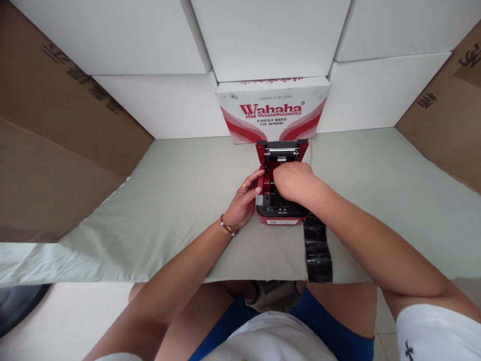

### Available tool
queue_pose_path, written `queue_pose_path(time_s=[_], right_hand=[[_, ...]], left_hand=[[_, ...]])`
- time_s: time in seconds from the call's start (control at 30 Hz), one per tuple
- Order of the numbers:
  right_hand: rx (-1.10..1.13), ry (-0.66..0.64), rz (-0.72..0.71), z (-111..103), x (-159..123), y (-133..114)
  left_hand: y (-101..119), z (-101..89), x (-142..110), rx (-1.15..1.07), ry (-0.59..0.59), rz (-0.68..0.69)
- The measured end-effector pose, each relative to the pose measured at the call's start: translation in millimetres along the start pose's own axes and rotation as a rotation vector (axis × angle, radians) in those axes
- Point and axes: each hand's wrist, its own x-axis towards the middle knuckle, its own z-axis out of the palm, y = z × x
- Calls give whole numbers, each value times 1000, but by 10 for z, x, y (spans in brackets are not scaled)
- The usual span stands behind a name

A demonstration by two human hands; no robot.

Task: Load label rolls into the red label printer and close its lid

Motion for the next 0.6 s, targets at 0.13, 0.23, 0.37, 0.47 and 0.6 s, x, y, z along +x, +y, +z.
queue_pose_path(time_s=[0.13, 0.23, 0.37, 0.47, 0.6], right_hand=[[17, -11, 25, 21, 29, 25], [36, 5, 44, 40, -11, 39], [60, 12, 67, 82, -90, 57], [90, 30, 73, 122, -110, 68], [132, 73, 112, 163, -75, 90]], left_hand=[[-37, 3, 18, 50, 9, 51], [-44, 1, 28, 23, 15, 42], [-20, -3, 33, 34, -3, 43], [14, 1, 31, -20, -10, 10], [83, 29, 27, -224, 21, -107]])
